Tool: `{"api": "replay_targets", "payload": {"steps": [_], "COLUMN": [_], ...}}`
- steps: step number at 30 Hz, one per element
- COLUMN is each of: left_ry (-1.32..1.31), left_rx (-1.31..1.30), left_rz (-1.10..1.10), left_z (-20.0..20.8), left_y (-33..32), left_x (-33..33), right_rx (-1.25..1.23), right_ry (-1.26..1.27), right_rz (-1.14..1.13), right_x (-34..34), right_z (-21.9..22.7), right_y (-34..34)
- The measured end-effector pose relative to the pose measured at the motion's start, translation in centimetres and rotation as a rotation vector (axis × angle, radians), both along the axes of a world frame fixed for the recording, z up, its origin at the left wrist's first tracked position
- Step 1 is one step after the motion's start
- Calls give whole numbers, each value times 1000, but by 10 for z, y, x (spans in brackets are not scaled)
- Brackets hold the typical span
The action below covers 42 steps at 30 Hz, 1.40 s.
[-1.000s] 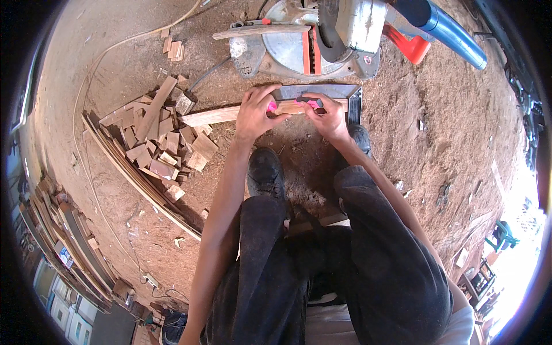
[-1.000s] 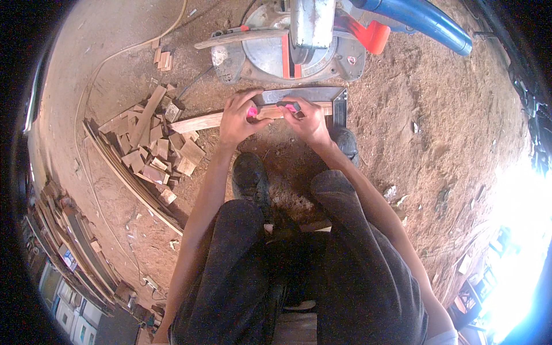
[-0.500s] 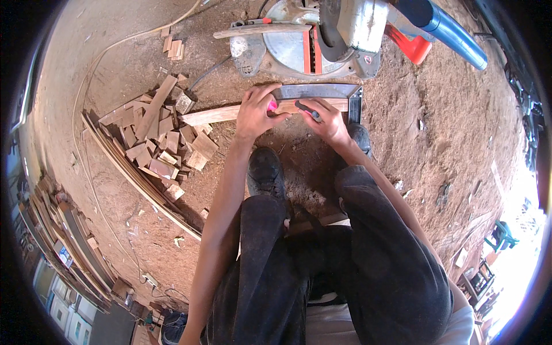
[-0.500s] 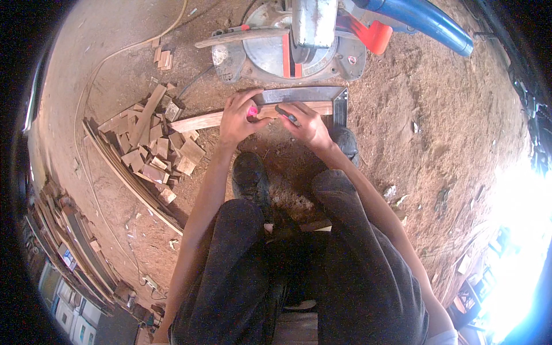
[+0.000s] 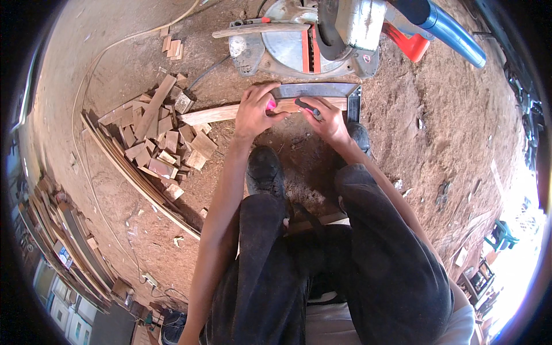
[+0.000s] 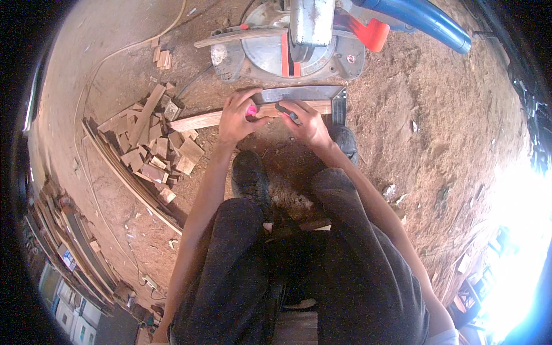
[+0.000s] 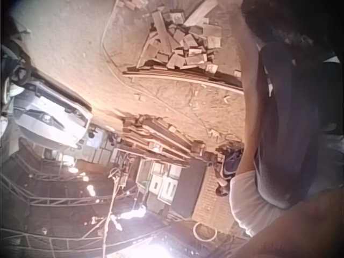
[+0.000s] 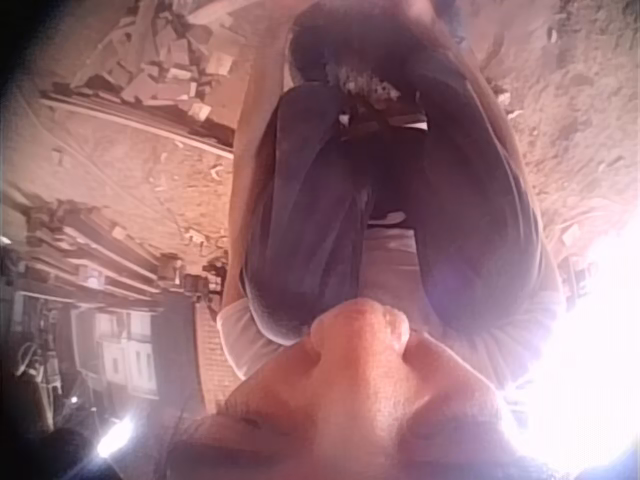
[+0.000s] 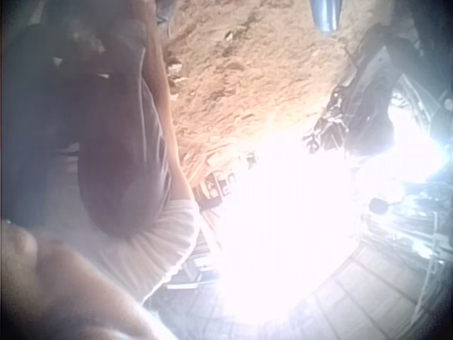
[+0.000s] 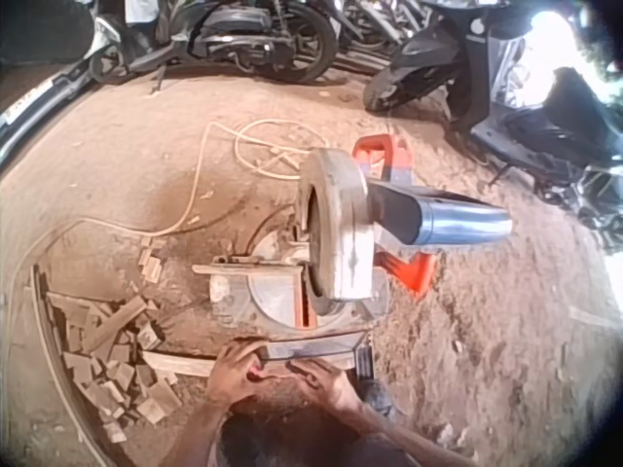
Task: The person positions a square against a piece of wood and marks a line with a pink pen.
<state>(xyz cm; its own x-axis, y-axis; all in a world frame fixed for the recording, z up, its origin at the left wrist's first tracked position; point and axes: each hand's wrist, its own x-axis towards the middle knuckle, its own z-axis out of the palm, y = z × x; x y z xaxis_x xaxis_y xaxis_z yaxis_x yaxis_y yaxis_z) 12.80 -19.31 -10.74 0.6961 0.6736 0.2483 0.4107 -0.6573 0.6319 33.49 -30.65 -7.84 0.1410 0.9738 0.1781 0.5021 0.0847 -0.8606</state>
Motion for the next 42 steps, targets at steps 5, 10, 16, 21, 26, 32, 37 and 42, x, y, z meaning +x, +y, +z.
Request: {"api": "replay_targets", "payload": {"steps": [5, 10, 16, 21, 26, 32, 37, 42], "left_ry": [12, 25, 35, 46, 50, 110, 69, 58], "left_rx": [-1, -10, -18, 18, 3, -5, 10, -49], "left_rz": [1, -4, -4, 0, 16, 7, 2, 19], "left_z": [4, 3, 3, 6, 7, 8, 4, 6], "left_y": [0, 0, 0, 0, -1, -1, -1, 0], "left_x": [0, 2, 1, -2, 3, 2, 0, 0], "right_rx": [3, -120, -342, -458, -445, -472, -502, -488], "right_ry": [-30, 171, 645, 748, 819, 776, 803, 856], "right_rz": [52, -69, -345, -358, -209, -122, -123, -141], "right_x": [0, -1, 25, 30, 23, 22, 21, 18], "right_z": [0, 2, 12, 18, -4, -11, -3, 1], "right_y": [-15, -26, -21, -34, -52, -55, -52, -51]}}
